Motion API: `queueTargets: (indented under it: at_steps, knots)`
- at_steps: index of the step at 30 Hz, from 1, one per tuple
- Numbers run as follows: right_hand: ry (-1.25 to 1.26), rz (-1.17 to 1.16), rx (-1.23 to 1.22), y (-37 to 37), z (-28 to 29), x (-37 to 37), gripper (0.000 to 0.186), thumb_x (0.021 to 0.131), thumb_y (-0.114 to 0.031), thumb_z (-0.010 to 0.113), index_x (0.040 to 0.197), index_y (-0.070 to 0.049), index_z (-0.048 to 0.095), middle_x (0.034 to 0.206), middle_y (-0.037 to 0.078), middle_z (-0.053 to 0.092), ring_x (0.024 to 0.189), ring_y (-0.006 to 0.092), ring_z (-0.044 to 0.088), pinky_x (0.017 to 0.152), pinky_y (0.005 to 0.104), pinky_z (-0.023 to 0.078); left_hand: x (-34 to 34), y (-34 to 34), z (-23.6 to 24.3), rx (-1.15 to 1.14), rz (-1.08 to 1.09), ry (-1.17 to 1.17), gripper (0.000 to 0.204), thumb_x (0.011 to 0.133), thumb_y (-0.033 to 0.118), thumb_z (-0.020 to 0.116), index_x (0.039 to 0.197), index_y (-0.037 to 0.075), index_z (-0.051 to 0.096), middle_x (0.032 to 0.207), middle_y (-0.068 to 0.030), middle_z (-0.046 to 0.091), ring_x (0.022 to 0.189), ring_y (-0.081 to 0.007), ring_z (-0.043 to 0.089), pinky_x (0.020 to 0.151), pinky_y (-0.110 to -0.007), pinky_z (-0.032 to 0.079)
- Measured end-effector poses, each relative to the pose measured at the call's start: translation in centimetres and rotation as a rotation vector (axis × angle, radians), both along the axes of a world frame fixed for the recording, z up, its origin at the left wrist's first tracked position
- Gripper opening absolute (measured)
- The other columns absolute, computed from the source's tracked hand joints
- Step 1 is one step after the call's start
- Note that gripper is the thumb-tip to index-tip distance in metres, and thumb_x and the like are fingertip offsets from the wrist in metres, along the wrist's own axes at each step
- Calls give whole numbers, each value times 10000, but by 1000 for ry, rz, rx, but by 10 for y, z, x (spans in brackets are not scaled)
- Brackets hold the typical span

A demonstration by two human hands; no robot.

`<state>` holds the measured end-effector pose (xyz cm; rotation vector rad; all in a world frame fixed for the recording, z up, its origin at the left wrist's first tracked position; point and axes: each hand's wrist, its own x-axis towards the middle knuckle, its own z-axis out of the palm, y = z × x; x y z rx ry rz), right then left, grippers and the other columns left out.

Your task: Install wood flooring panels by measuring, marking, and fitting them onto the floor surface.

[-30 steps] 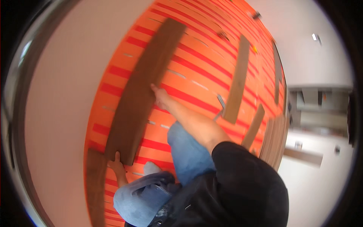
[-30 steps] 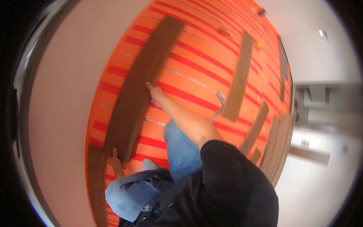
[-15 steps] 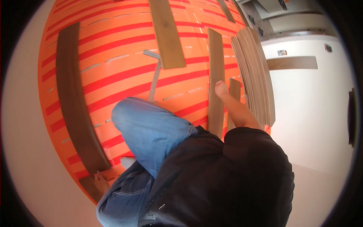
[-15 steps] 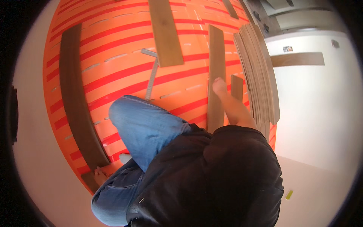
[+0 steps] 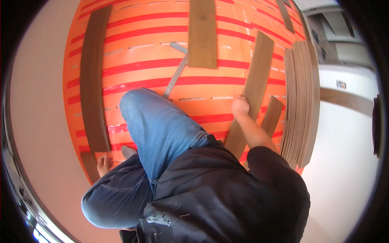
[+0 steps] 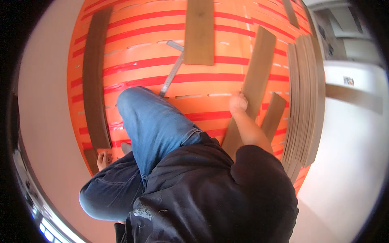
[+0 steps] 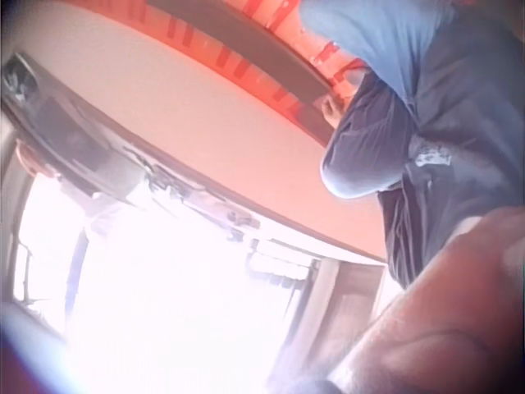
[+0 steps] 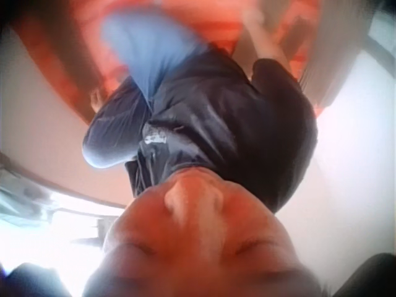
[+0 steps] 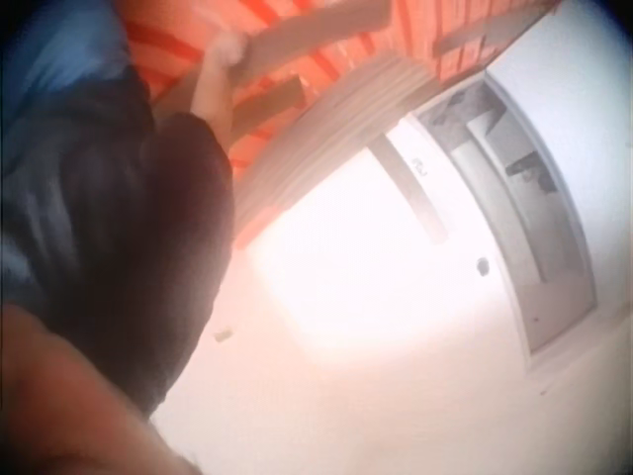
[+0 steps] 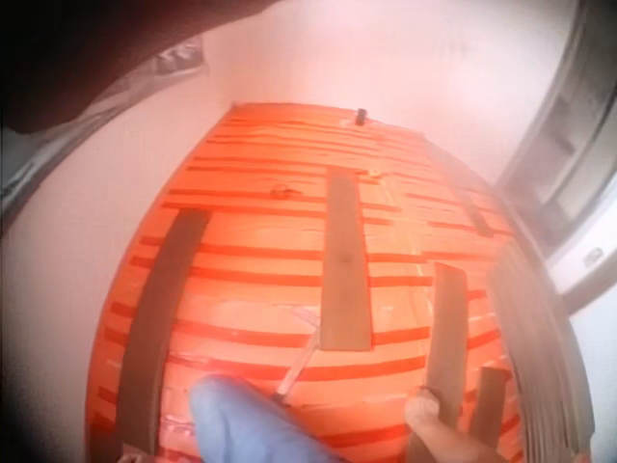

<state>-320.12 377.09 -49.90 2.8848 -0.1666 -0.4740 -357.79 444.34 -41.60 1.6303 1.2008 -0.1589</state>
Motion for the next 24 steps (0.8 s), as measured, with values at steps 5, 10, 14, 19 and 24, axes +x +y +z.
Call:
queueTargets:
  at_steps: [5, 10, 14, 19, 24]
  knots:
    - [-105, 66, -108, 17, -7, -7, 382, 986, -168, 478, 1313, 13, 561, 1138, 175, 635, 1091, 317, 645, 949, 443, 537, -3, -29, 7, -97, 91, 22, 342, 1044, 395, 639, 1117, 61, 656, 949, -67, 733, 781, -133, 663, 698, -294, 531]
    - [198, 287, -119, 4, 14, -6, 396, 965, -187, 515, 1307, -8, 602, 1233, 176, 599, 1162, 303, 595, 1010, 433, 477, -54, -33, -4, -73, 152, 9, 304, 1055, 337, 635, 1114, 39, 644, 962, -88, 723, 743, -121, 650, 660, -284, 519]
    - [269, 738, -175, 17, 69, 40, 338, 974, -230, 546, 1221, -27, 656, 1193, 130, 643, 1223, 285, 550, 1064, 430, 396, -76, -43, -7, -122, 230, 11, 328, 1053, 323, 644, 1147, 10, 619, 992, -113, 708, 724, -128, 652, 643, -294, 526]
    - [655, 1226, -238, -13, 66, 77, 272, 972, -310, 577, 1138, -131, 697, 1186, 31, 646, 1191, 244, 558, 1043, 432, 419, -97, -40, -34, -86, 219, 37, 364, 1047, 333, 654, 1204, 9, 604, 1020, -118, 702, 766, -135, 670, 664, -298, 536]
    - [873, 1460, -80, -23, 55, 80, 179, 985, -273, 549, 1023, -165, 686, 1117, 28, 651, 1110, 247, 621, 938, 425, 542, -103, -62, -33, -184, 331, -25, 359, 1047, 310, 654, 1247, 14, 609, 1086, -116, 688, 819, -155, 673, 725, -291, 541]
